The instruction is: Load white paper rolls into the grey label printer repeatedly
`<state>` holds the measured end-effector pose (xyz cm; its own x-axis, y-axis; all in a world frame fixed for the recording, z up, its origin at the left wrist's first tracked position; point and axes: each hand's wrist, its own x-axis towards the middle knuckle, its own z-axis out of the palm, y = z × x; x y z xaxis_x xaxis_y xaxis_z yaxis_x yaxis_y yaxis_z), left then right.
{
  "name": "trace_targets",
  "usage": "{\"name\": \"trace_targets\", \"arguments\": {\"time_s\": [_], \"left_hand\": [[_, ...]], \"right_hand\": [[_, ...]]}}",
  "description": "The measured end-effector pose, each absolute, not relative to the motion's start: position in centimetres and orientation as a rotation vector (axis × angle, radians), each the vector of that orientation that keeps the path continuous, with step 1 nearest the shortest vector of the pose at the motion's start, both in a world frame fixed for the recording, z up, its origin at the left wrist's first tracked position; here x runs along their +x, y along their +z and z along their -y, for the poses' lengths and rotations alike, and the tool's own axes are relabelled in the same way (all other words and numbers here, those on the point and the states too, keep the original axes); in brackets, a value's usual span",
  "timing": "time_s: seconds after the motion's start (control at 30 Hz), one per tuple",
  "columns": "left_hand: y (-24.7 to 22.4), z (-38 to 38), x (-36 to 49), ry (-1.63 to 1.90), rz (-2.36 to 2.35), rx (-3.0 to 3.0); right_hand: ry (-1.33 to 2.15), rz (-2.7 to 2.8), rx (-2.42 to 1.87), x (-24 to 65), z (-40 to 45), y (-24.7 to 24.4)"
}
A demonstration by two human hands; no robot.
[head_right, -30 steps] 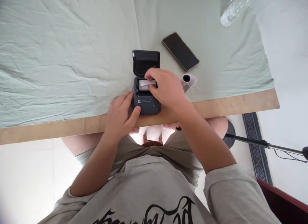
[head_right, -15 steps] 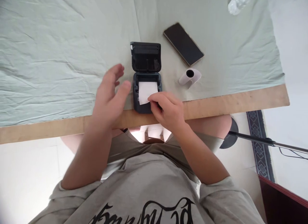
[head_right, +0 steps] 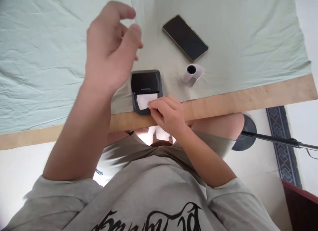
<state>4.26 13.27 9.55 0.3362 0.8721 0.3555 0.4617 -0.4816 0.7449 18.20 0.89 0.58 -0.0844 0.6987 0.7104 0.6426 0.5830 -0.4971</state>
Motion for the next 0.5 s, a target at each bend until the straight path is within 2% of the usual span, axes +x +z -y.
{"name": "trace_targets", "arguments": {"time_s": [0.13,0.23,0.37,0.5], "left_hand": [[10.9,-13.2,6.6,0.641,-1.388,2.234],[10.3,-13.4,8.6,0.316,-1.486,2.284],[7.9,-13.5,10.0,0.171,-1.514,2.311],[7.1,-13.4,10.5,0.086,-1.568,2.301]], "right_hand": [[0.086,1.766,-1.111,18.2,-1.0,0.5],[0.136,1.772,-1.082,18.3,-0.9,0.7],[0.285,1.717,-1.055,19.0,-0.5,0.8],[0.516,1.51,-1.212,19.9,-0.2,0.3]]}}
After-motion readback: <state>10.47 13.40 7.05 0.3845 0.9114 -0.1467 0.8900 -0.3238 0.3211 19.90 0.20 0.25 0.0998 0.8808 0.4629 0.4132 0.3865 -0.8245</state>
